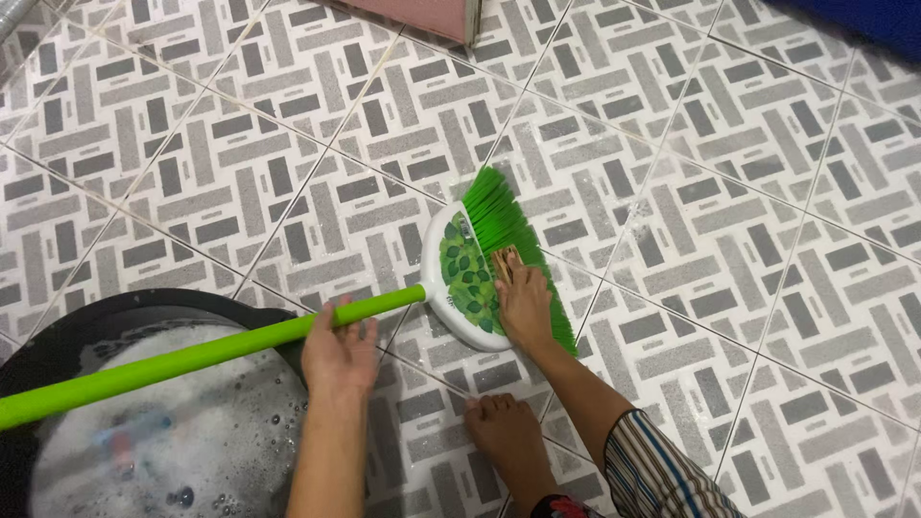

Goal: The person washes a piece of clothing in a basin of soapy water, then uses a brush and the same basin to scrub the bristles of a broom before sweeping the bathroom floor.

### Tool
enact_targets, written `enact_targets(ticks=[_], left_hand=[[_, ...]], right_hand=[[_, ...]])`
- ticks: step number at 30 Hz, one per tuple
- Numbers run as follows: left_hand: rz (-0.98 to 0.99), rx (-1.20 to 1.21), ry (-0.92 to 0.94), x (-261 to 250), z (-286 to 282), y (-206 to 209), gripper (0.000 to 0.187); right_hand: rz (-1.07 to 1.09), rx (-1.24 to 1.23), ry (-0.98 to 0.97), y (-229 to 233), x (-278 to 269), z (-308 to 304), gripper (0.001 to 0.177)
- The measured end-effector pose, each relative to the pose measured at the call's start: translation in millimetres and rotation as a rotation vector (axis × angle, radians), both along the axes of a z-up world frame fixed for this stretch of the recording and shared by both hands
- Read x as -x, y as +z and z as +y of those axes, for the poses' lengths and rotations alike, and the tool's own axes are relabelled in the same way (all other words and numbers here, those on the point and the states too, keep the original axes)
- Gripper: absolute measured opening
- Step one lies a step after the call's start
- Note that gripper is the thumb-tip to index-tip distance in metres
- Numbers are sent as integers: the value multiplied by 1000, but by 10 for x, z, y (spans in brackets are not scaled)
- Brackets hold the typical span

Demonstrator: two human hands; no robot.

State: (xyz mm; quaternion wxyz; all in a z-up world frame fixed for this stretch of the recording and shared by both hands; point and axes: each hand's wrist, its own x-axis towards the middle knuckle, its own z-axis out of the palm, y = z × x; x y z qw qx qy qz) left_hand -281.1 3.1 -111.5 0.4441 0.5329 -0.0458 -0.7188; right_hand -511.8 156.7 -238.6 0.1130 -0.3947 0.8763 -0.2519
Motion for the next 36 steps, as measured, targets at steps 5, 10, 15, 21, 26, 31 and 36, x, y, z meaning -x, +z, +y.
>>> enact_targets(ticks=[5,10,15,21,26,31,36], left_hand=[[-32,-90,57,129,7,-51,43],[76,-342,-9,439,200,-294,46],[-1055,923,-775,1268,483,-74,68],[-1809,863,-1950,1390,215,102,129],[-1765,854,-1952,1447,181,45,138],[-1717,759,-2065,1439,140,36,141],[-1705,695,-2091,1487,137,72,142]], right_hand=[[-37,-32,-24,60,-32,-9,57],[-19,-17,-26,70,-51,-18,57],[34,24,-6,28,-71,42,55],[422,-137,141,-3,551,-11,39],[249,5,-120,455,310,-278,34],[140,-16,-73,466,644,-183,32],[195,212,-7,258,496,-138,33]])
